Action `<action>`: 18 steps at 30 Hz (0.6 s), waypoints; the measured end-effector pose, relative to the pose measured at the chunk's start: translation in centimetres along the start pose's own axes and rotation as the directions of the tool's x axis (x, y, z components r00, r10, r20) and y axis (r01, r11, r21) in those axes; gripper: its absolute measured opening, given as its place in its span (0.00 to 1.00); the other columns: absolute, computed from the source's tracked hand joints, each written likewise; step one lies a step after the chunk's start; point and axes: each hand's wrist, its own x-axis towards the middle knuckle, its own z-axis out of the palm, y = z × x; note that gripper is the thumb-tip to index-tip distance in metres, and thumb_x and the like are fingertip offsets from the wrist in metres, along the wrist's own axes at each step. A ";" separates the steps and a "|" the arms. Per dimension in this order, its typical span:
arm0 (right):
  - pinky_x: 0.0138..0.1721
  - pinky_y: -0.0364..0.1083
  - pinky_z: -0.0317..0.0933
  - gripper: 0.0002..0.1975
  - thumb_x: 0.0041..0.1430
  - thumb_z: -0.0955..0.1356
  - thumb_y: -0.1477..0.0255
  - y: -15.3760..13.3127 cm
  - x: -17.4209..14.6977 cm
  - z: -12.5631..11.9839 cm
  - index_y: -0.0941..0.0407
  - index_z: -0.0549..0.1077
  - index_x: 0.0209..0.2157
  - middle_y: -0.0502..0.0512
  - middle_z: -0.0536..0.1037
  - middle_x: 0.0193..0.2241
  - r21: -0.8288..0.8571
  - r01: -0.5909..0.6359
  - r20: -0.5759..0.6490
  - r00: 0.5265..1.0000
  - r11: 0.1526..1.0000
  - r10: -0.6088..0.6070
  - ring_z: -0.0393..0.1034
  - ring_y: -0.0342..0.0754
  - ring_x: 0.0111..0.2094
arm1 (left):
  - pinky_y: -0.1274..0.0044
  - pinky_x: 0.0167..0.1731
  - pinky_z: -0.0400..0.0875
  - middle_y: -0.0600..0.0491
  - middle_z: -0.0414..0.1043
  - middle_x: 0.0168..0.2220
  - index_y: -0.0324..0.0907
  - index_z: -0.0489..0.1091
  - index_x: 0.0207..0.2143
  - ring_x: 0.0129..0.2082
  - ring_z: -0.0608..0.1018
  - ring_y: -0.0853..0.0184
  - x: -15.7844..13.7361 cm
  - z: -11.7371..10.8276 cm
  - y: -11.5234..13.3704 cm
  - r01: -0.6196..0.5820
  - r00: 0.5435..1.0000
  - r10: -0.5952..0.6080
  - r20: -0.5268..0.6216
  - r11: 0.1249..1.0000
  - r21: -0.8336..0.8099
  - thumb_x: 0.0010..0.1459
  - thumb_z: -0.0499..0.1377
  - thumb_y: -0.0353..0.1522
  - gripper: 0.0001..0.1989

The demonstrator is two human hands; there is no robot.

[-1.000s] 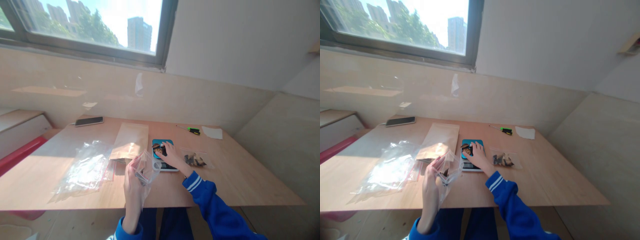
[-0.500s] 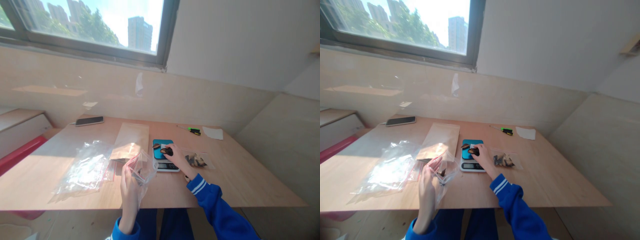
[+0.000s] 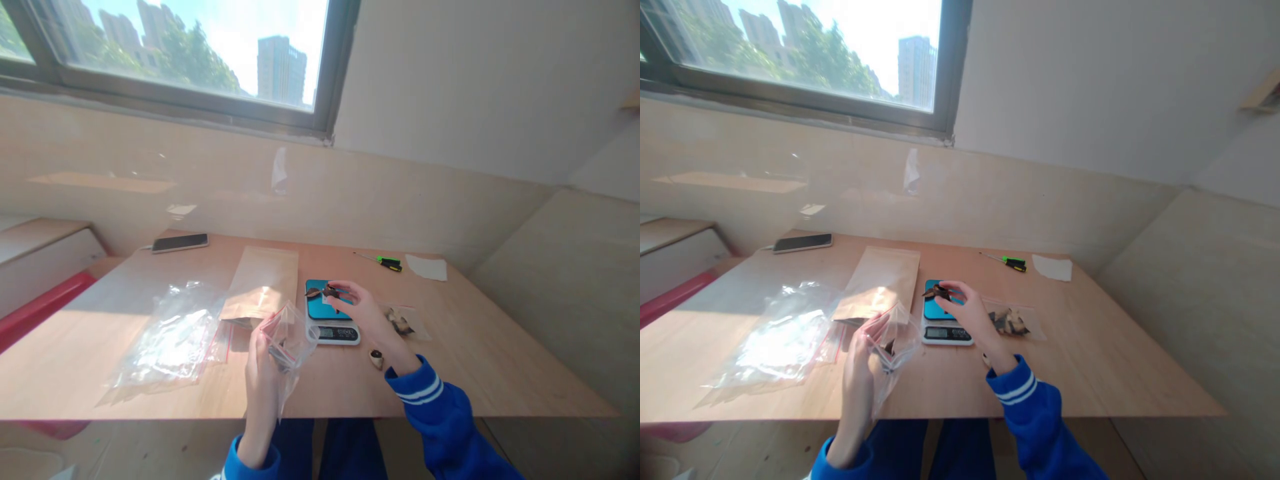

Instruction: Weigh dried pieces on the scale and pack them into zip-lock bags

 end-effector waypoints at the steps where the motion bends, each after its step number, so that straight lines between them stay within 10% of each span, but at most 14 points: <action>1: 0.51 0.55 0.66 0.18 0.50 0.72 0.66 -1.4 -0.5 0.5 0.55 0.73 0.44 0.58 0.77 0.46 0.046 -0.014 0.059 0.998 0.999 0.011 0.72 0.52 0.48 | 0.63 0.51 0.68 0.43 0.72 0.51 0.39 0.69 0.50 0.52 0.74 0.56 0.0 0.1 -0.1 0.009 1.000 -0.009 0.001 1.000 -0.013 0.61 0.48 0.48 0.26; 7: 0.55 0.53 0.64 0.22 0.47 0.75 0.63 -5.1 -2.8 3.0 0.52 0.74 0.45 0.56 0.74 0.49 0.068 0.004 0.334 0.942 0.998 -0.027 0.69 0.50 0.52 | 0.68 0.50 0.70 0.45 0.73 0.52 0.41 0.69 0.51 0.52 0.74 0.58 -0.4 0.3 0.0 0.042 0.999 -0.042 -0.022 0.999 -0.027 0.61 0.49 0.49 0.26; 14: 0.52 0.51 0.64 0.16 0.64 0.62 0.61 -1.5 1.1 2.7 0.55 0.74 0.45 0.59 0.75 0.48 -0.214 0.216 0.164 0.969 0.953 -0.183 0.70 0.49 0.50 | 0.71 0.49 0.71 0.47 0.72 0.53 0.42 0.70 0.50 0.54 0.72 0.60 -0.9 0.1 0.7 0.014 1.000 -0.014 0.020 1.000 -0.019 0.62 0.48 0.47 0.24; 18: 0.55 0.52 0.60 0.15 0.58 0.66 0.73 2.4 4.3 2.5 0.59 0.72 0.48 0.62 0.75 0.49 -0.576 0.266 0.220 0.961 0.773 -0.166 0.68 0.52 0.52 | 0.70 0.47 0.72 0.47 0.74 0.51 0.42 0.71 0.48 0.51 0.75 0.60 -0.9 0.1 1.3 0.012 1.000 -0.011 0.018 0.998 -0.055 0.62 0.48 0.47 0.23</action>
